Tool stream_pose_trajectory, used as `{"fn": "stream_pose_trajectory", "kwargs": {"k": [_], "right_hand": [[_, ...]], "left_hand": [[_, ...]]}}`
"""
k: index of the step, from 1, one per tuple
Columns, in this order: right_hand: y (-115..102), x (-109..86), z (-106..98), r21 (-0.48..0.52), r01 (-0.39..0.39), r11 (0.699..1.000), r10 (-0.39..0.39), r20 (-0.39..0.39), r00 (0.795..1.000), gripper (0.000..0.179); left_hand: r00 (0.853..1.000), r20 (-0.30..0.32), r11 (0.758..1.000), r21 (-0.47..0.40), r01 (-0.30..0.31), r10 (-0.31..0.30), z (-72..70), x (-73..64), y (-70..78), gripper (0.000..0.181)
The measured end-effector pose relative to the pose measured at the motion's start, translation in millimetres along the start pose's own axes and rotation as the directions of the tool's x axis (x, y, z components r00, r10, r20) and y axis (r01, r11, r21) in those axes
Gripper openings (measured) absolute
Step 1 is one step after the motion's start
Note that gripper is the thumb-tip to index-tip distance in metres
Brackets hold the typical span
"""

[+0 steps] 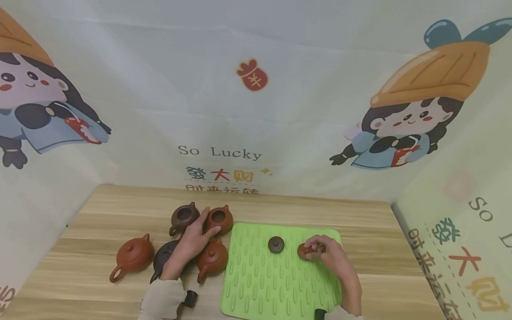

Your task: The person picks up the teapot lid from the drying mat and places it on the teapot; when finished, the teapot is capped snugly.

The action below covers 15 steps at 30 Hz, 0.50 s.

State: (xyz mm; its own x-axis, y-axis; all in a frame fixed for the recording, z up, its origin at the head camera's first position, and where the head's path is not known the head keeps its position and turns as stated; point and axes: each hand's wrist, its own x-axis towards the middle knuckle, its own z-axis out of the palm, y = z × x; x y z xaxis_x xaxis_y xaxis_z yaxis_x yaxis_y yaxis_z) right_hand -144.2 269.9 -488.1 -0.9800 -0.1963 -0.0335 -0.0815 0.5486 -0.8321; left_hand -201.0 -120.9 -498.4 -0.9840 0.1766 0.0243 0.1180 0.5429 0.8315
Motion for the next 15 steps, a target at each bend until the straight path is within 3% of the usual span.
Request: {"fn": "stream_pose_trajectory", "kwargs": {"k": [6, 15], "right_hand": [[-3.5, -4.0, -1.5, 0.026, 0.017, 1.000, -0.017, -0.011, 1.000, 0.019], [-23.1, -9.6, -9.4, 0.087, -0.070, 0.994, 0.078, -0.088, 0.993, 0.019]], "left_hand": [[1.000, -0.025, 1.000, 0.024, -0.008, 0.008, 6.6, 0.2, -4.2, 0.068], [0.998, -0.070, 0.998, 0.069, 0.005, 0.000, 9.1, 1.0, -2.0, 0.063]]}}
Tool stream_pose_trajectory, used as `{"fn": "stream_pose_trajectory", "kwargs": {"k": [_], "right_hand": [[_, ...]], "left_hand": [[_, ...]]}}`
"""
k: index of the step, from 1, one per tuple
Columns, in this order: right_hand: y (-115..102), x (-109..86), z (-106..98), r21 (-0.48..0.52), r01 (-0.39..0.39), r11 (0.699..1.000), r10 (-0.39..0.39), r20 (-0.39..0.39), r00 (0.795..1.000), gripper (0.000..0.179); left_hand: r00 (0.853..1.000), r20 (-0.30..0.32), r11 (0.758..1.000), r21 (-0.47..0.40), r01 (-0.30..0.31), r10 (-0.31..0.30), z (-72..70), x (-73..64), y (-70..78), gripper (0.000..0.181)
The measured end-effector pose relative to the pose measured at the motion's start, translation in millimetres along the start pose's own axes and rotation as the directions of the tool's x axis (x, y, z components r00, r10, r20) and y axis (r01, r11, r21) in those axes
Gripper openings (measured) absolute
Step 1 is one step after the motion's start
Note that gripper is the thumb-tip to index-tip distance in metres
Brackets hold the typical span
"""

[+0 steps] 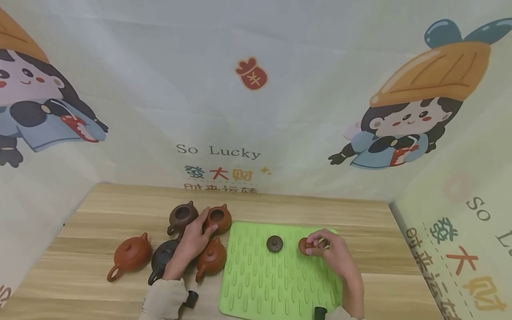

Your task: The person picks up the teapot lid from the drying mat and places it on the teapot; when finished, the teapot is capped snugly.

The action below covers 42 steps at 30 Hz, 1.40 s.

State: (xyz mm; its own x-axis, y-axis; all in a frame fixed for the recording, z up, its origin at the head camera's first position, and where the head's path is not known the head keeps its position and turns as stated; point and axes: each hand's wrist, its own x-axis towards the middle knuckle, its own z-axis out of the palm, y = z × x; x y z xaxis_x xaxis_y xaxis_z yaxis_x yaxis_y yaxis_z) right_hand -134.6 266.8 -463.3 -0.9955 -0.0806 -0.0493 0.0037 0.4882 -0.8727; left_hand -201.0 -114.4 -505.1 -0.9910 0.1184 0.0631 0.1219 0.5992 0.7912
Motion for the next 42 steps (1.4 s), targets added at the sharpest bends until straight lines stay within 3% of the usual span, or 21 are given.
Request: {"fn": "stream_pose_trajectory", "kwargs": {"k": [10, 21, 34, 42], "right_hand": [[-11.2, 0.2, 1.6, -0.018, -0.025, 1.000, 0.025, -0.015, 1.000, 0.020], [-33.9, 2.9, 21.5, -0.058, 0.009, 0.998, -0.008, 0.020, 1.000, 0.016], [-57.1, 25.8, 56.3, -0.038, 0.047, 0.998, -0.043, 0.097, 0.994, 0.017], [-71.6, 36.3, 70.4, -0.044, 0.074, 0.996, -0.070, 0.091, 0.993, 0.017]], "left_hand": [[1.000, -0.015, 1.000, -0.001, -0.012, 0.012, 1.5, -0.8, -1.1, 0.061], [1.000, -0.028, 0.999, -0.033, -0.010, 0.009, 3.5, -3.6, -2.5, 0.062], [0.999, -0.038, 0.998, -0.050, -0.023, 0.021, 3.7, -0.8, -4.1, 0.063], [0.999, -0.040, 0.999, -0.047, -0.003, 0.001, 4.6, -1.0, -4.8, 0.063]]}}
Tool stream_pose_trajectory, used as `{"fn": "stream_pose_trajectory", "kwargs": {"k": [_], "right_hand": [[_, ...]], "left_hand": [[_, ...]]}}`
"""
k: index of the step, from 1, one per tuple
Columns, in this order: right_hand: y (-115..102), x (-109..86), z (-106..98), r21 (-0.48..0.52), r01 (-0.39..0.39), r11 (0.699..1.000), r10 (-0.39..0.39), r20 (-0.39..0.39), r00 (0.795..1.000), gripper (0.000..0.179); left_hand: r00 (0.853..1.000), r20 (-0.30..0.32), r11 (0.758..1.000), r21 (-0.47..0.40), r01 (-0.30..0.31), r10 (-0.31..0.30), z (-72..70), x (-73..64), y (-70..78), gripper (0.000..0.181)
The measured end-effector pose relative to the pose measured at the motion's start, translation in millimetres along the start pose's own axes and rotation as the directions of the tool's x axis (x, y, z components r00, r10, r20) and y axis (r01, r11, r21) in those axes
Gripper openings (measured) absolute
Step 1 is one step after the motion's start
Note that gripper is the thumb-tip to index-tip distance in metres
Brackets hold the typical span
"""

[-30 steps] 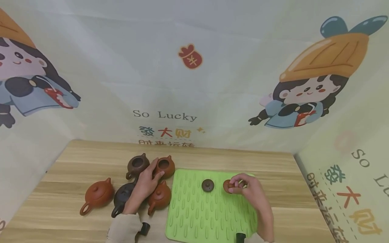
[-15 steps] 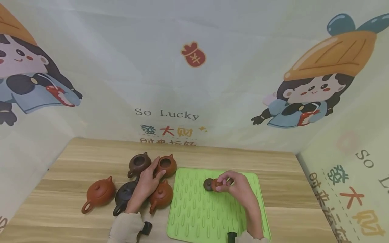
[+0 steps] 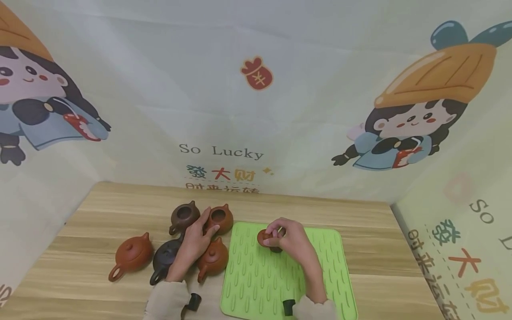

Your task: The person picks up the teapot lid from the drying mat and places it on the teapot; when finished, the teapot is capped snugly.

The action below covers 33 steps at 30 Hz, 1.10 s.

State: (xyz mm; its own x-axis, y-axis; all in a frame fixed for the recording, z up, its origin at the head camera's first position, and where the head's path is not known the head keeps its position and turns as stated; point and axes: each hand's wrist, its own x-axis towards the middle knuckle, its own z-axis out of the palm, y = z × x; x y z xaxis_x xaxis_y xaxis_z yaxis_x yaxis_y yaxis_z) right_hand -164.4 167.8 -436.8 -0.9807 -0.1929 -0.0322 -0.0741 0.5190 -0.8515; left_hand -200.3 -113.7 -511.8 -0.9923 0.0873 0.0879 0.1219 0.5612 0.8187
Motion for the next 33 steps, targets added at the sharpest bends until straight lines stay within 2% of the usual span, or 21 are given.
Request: {"fn": "stream_pose_trajectory", "kwargs": {"k": [21, 28, 33], "right_hand": [[-18.5, 35.1, 32.8, -0.024, 0.022, 0.999, -0.021, 0.027, 0.999, 0.015], [-23.7, 48.0, 43.2, 0.018, 0.018, 1.000, -0.019, 0.033, 0.999, 0.015], [-26.7, 56.6, 50.0, 0.011, 0.040, 0.999, -0.040, 0.041, 0.998, 0.015]], "left_hand": [[1.000, -0.005, 1.000, -0.025, 0.001, -0.001, -1.0, -0.5, 2.4, 0.063], [1.000, -0.009, 1.000, -0.019, -0.002, 0.002, -0.5, -0.2, 1.2, 0.063], [1.000, -0.016, 1.000, -0.012, -0.010, 0.010, -0.3, 0.0, 0.8, 0.062]]}}
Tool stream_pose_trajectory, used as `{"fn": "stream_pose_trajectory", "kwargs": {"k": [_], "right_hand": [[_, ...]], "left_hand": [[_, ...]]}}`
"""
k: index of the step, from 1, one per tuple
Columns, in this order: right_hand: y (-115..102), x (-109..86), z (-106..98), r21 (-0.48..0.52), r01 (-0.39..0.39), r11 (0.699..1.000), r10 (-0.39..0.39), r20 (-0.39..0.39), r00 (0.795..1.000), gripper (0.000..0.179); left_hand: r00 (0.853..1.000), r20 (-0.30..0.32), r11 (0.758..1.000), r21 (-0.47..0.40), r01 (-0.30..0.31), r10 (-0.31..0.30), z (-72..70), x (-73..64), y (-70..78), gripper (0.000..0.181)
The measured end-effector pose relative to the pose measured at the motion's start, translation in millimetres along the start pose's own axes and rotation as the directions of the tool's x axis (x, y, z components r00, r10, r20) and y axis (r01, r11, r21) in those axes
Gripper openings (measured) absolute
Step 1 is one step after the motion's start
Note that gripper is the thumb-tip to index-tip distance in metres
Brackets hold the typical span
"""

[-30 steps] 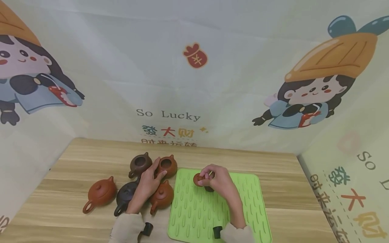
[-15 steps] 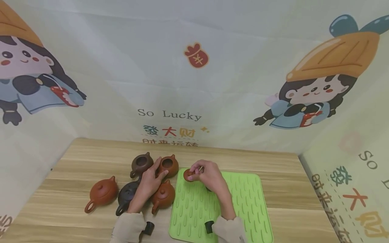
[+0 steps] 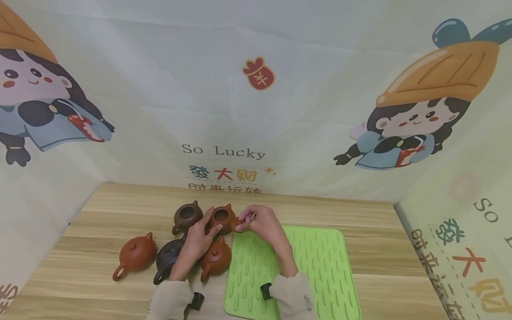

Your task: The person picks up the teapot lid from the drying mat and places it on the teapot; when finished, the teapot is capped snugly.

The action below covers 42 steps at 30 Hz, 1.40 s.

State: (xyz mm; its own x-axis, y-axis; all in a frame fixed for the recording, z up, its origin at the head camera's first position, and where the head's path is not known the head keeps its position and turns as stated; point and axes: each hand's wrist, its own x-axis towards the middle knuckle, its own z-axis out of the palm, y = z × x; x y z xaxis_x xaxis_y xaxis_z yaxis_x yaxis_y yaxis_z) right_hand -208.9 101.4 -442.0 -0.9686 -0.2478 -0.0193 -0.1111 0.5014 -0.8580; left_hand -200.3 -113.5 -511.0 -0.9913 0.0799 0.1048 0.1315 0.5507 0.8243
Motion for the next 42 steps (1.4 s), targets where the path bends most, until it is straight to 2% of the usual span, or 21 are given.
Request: {"fn": "stream_pose_trajectory", "kwargs": {"k": [10, 19, 26, 35, 42], "right_hand": [[-8.1, 20.7, 12.7, -0.058, 0.035, 0.998, -0.033, 0.028, 0.999, 0.014], [-17.5, 32.1, 13.3, -0.067, 0.072, 0.995, -0.070, 0.029, 0.997, 0.014], [-16.0, 40.2, 20.8, -0.059, 0.068, 0.996, -0.066, 0.038, 0.997, 0.014], [-13.1, 51.7, 36.1, -0.113, 0.051, 0.992, -0.051, 0.000, 0.999, 0.013], [-11.5, 55.2, 44.3, -0.114, 0.026, 0.993, -0.028, -0.010, 1.000, 0.013]], "left_hand": [[1.000, -0.007, 1.000, 0.014, -0.001, 0.001, -0.2, 0.4, -1.2, 0.061], [1.000, 0.000, 1.000, 0.000, 0.009, -0.009, -1.8, 0.6, 2.3, 0.061], [1.000, 0.005, 1.000, 0.010, 0.011, -0.011, -1.9, 1.4, 2.9, 0.061], [1.000, -0.003, 1.000, 0.010, 0.005, -0.005, -2.0, -0.6, 4.0, 0.061], [1.000, -0.007, 1.000, 0.006, -0.003, 0.003, -2.0, -1.3, 3.8, 0.060]]}}
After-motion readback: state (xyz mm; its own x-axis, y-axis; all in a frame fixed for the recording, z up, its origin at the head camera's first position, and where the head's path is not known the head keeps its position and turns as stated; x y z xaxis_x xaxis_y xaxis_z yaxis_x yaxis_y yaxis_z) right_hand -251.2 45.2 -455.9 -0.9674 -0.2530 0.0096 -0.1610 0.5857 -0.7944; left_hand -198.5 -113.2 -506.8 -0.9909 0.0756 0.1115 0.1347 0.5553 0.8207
